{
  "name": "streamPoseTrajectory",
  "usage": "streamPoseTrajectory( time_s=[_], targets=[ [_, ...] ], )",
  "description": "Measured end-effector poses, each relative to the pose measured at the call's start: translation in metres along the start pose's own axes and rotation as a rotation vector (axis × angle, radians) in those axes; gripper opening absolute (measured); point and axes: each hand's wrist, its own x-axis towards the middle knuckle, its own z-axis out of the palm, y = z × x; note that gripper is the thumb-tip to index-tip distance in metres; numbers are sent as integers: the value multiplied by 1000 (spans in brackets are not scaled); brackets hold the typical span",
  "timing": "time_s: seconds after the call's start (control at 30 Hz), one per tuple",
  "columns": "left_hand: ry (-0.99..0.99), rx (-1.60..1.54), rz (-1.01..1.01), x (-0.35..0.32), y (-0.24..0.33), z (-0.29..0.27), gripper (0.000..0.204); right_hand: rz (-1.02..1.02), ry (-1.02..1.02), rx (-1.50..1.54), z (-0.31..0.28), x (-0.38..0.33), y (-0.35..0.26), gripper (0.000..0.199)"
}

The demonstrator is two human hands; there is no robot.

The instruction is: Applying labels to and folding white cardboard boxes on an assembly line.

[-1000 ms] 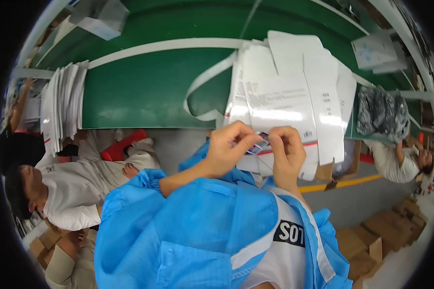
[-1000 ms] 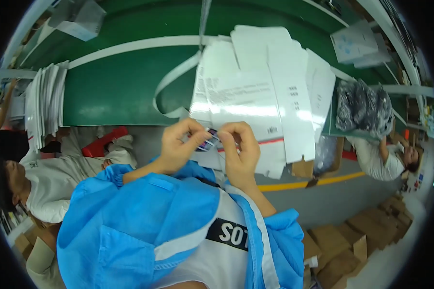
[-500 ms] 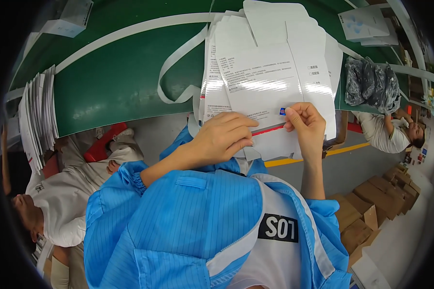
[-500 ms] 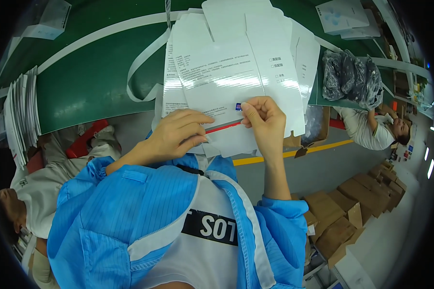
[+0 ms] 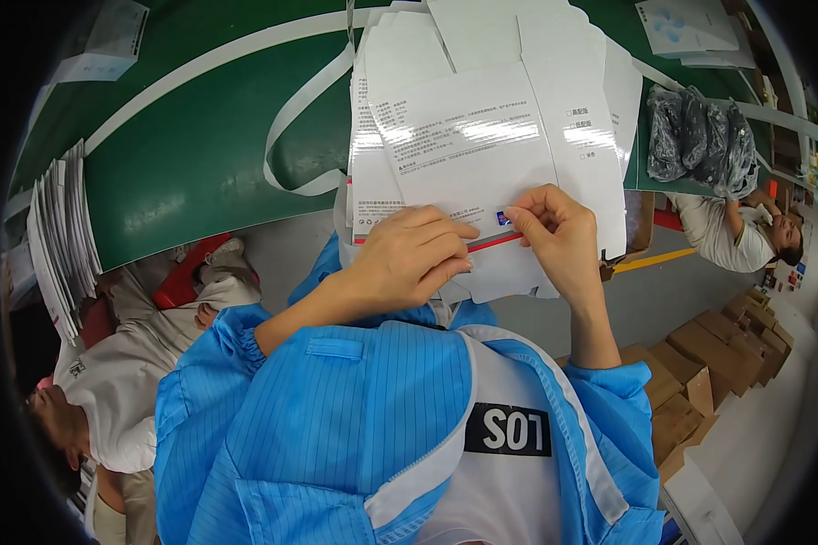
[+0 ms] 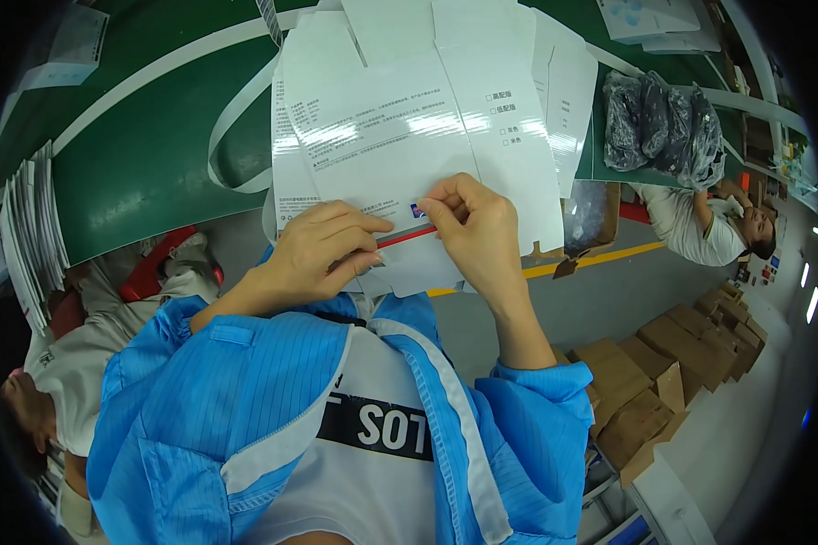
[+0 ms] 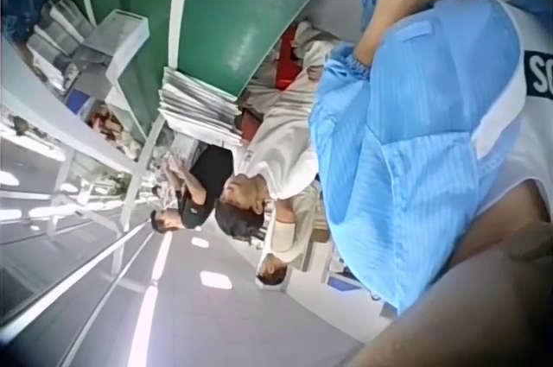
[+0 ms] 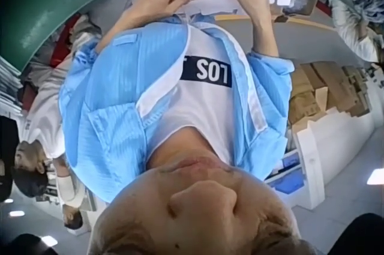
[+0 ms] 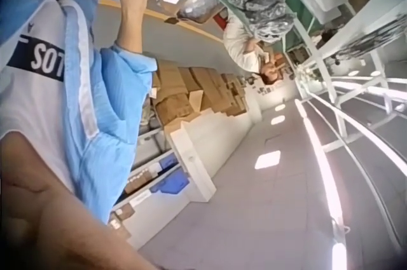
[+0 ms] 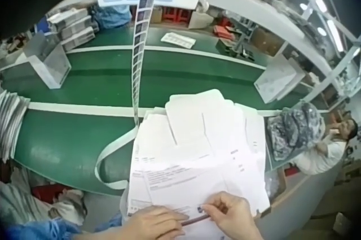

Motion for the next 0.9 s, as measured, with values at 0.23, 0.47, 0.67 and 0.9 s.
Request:
streamPoseTrajectory(
  time_s=[0.23, 0.47, 0.67, 0.9],
  targets=[
    [24, -5, 8, 3, 0, 3, 13, -27, 15, -63, 3, -1, 1, 8],
    [29, 6, 7, 3, 1, 6, 12, -49, 36, -96, 4, 0, 3, 9],
    [12, -9, -13, 3, 1, 7, 13, -43, 36, -108, 5, 1, 3, 9],
    [-4, 13, 18, 5, 1, 8, 13, -44, 29, -124, 5, 1, 2, 9]
  ],
)
